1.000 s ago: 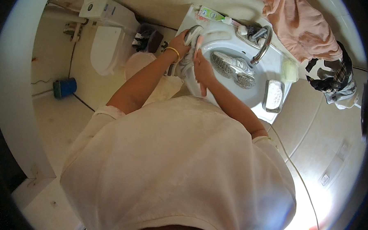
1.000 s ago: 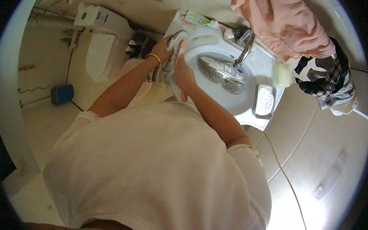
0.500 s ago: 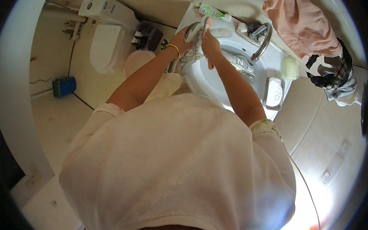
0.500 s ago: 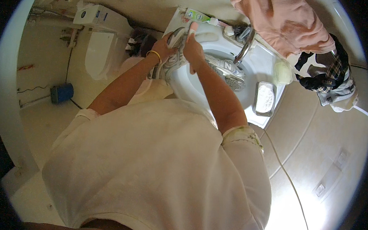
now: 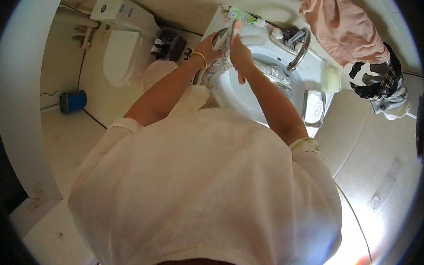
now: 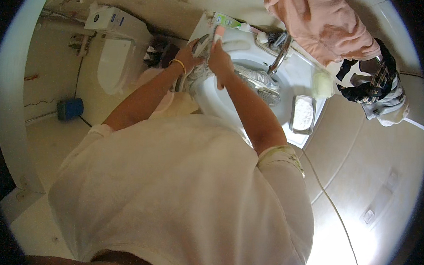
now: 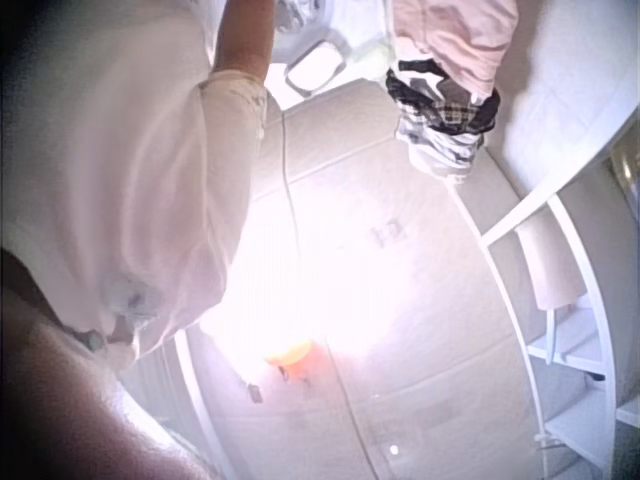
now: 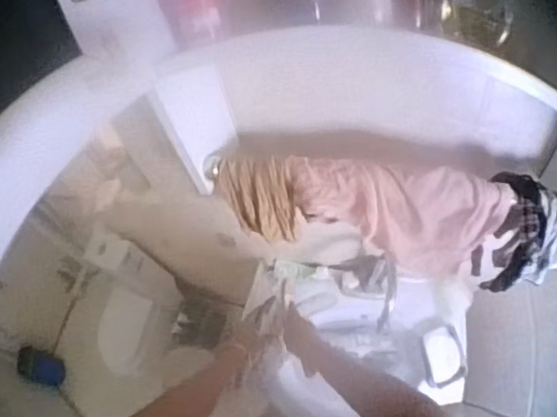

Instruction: The person cleans sneakers by scrubbing the shoes with a brush over a bathroom sink.

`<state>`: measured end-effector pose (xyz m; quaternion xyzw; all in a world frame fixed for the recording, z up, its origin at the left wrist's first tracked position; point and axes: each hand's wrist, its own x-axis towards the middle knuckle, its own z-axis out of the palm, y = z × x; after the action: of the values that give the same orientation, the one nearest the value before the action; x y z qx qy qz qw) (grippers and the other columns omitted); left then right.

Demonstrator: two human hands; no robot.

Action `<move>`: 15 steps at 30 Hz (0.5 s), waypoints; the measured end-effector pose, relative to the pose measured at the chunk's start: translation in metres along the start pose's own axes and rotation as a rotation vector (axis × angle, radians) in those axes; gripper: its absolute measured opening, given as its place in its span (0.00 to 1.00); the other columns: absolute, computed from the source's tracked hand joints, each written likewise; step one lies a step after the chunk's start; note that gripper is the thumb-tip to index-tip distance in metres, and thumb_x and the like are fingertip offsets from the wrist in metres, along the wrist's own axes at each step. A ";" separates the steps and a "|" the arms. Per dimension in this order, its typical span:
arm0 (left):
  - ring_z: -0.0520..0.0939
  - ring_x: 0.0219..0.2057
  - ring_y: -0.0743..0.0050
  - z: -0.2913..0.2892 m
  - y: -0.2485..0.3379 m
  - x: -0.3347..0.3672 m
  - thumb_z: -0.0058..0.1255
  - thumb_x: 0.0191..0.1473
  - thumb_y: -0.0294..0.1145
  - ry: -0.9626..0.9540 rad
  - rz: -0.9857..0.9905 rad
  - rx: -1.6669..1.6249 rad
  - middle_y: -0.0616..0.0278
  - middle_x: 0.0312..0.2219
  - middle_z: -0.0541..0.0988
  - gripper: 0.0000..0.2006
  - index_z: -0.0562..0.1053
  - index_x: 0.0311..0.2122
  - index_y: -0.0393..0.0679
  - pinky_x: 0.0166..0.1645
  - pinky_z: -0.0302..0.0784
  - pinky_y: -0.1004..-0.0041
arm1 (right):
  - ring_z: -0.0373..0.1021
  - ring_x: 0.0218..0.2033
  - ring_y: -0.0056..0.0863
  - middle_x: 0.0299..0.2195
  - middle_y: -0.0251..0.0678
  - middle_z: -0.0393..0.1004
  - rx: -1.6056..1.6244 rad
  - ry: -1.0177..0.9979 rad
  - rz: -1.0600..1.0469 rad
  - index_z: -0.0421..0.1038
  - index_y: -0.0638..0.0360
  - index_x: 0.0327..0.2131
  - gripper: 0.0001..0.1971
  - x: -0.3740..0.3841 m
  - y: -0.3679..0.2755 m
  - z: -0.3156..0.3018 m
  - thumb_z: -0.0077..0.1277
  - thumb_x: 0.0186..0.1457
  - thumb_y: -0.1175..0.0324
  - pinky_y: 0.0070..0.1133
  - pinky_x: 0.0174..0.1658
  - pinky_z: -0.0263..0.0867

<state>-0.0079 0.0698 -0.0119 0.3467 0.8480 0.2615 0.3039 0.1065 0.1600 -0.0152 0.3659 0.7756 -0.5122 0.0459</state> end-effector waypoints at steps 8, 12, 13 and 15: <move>0.69 0.46 0.60 0.000 0.029 0.003 0.54 0.38 0.26 -0.049 0.034 0.029 0.48 0.46 0.67 0.35 0.54 0.54 0.42 0.49 0.64 0.71 | 0.67 0.34 0.49 0.37 0.56 0.67 -0.782 0.182 -0.418 0.42 0.61 0.55 0.28 0.034 0.050 0.005 0.33 0.55 0.56 0.34 0.42 0.61; 0.69 0.47 0.60 0.003 -0.015 0.017 0.54 0.37 0.26 -0.017 0.027 -0.018 0.48 0.46 0.66 0.35 0.54 0.54 0.40 0.50 0.63 0.71 | 0.67 0.35 0.42 0.43 0.56 0.63 0.164 0.028 0.037 0.46 0.60 0.55 0.26 -0.002 -0.005 0.000 0.31 0.56 0.56 0.32 0.43 0.60; 0.69 0.46 0.59 0.007 -0.024 0.019 0.55 0.36 0.26 0.005 0.037 -0.030 0.48 0.46 0.67 0.36 0.54 0.53 0.39 0.49 0.64 0.71 | 0.67 0.37 0.42 0.43 0.56 0.63 0.155 0.051 -0.098 0.45 0.59 0.55 0.26 -0.022 0.007 0.022 0.30 0.56 0.56 0.31 0.43 0.60; 0.70 0.46 0.59 0.009 -0.014 0.021 0.56 0.36 0.26 0.009 0.071 -0.045 0.48 0.45 0.67 0.36 0.55 0.53 0.39 0.49 0.64 0.70 | 0.67 0.38 0.41 0.43 0.56 0.63 0.151 0.088 -0.223 0.45 0.58 0.55 0.26 -0.022 0.036 0.048 0.30 0.56 0.56 0.31 0.43 0.60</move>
<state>-0.0201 0.0788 -0.0343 0.3685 0.8303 0.2928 0.2984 0.1301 0.1156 -0.0551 0.3019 0.7722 -0.5543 -0.0733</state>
